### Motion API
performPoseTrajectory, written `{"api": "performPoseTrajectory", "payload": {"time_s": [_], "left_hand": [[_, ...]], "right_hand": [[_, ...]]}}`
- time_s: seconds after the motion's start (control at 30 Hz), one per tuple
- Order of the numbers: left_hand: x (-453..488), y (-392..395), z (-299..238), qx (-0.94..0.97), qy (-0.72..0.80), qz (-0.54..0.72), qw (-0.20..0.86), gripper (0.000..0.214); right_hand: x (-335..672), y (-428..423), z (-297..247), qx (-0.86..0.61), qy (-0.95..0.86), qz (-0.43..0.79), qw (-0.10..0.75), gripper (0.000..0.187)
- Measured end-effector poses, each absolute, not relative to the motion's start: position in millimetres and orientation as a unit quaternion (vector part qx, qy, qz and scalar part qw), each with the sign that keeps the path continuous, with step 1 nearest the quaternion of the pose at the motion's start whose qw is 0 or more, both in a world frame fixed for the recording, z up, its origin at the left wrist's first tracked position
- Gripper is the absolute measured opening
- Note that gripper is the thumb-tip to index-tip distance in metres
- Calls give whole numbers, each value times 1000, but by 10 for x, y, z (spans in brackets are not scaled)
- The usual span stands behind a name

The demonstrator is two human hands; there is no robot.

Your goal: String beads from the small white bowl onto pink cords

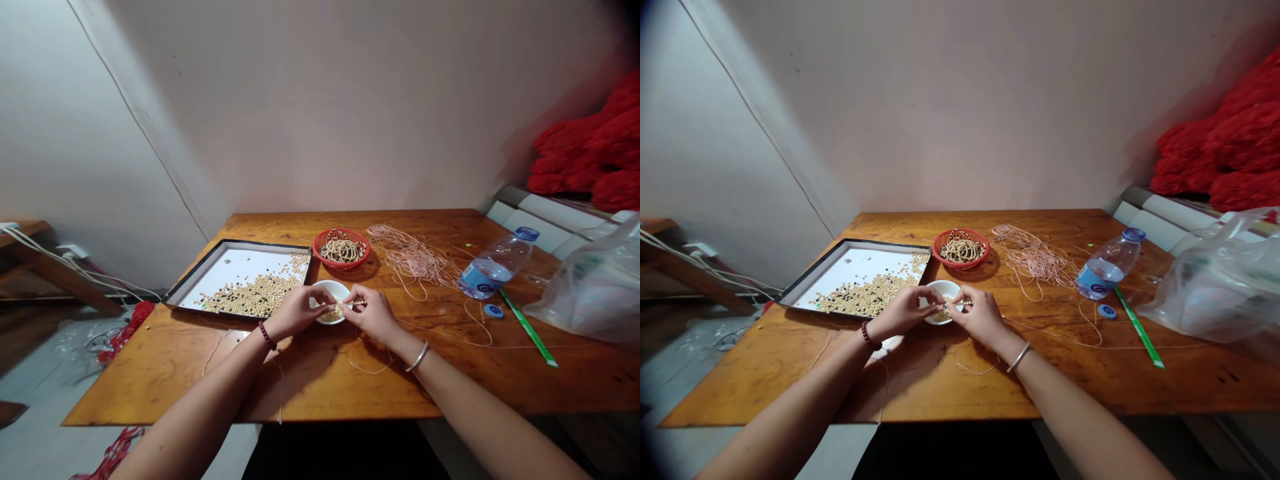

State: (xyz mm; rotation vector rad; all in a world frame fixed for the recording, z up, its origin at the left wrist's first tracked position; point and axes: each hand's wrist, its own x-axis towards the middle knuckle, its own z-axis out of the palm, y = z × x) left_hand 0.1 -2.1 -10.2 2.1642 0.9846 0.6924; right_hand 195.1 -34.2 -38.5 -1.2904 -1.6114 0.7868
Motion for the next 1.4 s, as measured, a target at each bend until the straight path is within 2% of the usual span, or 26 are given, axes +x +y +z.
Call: {"api": "performPoseTrajectory", "payload": {"time_s": [0.6,0.83,0.97,1.1,1.2,1.4], "left_hand": [[14,-49,-66,827,383,246,330,31],[60,-108,-50,863,417,215,186,39],[79,-129,-38,877,416,188,149,48],[48,-113,-22,875,450,167,62,48],[19,-98,-16,901,417,123,-4,45],[24,-117,1,925,364,93,53,46]], "right_hand": [[1951,-363,-359,-517,-679,291,432,16],[1964,-385,-336,-472,-722,310,400,17],[1946,-398,-329,-452,-739,305,396,16],[1959,-373,-332,-505,-698,278,424,16],[1992,-318,-338,-554,-637,274,462,15],[2019,-209,-369,-532,-574,363,505,15]]}}
